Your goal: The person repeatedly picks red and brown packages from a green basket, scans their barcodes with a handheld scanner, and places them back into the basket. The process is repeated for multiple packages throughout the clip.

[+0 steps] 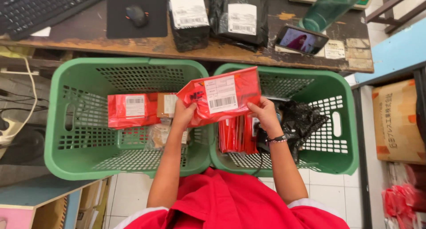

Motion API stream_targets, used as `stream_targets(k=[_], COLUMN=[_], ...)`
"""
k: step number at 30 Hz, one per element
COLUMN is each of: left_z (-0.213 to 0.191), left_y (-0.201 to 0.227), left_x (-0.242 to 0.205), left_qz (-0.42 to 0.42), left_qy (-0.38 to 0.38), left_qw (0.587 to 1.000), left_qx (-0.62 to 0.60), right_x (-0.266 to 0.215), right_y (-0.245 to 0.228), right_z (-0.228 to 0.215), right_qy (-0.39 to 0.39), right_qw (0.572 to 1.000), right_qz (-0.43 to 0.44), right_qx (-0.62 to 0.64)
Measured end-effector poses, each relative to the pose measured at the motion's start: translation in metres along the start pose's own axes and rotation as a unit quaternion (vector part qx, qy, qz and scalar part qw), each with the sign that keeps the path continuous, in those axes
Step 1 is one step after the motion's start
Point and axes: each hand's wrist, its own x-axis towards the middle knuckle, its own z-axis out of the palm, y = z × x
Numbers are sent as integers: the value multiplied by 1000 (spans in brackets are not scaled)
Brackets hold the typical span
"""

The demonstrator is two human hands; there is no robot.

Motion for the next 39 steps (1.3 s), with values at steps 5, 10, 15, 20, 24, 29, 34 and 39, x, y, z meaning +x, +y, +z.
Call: stream_targets(k=[5,10,15,20,24,29,34,39], left_z=[-77,-146,-198,-243,-282,-336,-385,-414], left_y=[-5,19,46,49,40,-12,-73,-88], left_x=[-4,-10,-20,-22,-11,15,50,75], left_qz=[55,83,101,62,33,-50,-23,-37], left_qy=[54,132,182,230,224,181,139,150], left_qw=[997,982,964,953,963,980,988,976], left_qx=[10,106,167,188,149,60,68,151], right_x=[12,27,41,53,59,71,83,100], right_y=[9,20,29,49,70,102,148,193], right_z=[58,123,180,229,255,282,310,339], right_qy=[-74,-113,-125,-127,-120,-114,-80,-61], right_qw=[996,989,983,983,982,978,972,970], right_qz=[4,15,46,61,98,142,188,193], right_qx=[-50,-90,-128,-119,-106,-105,-117,-132])
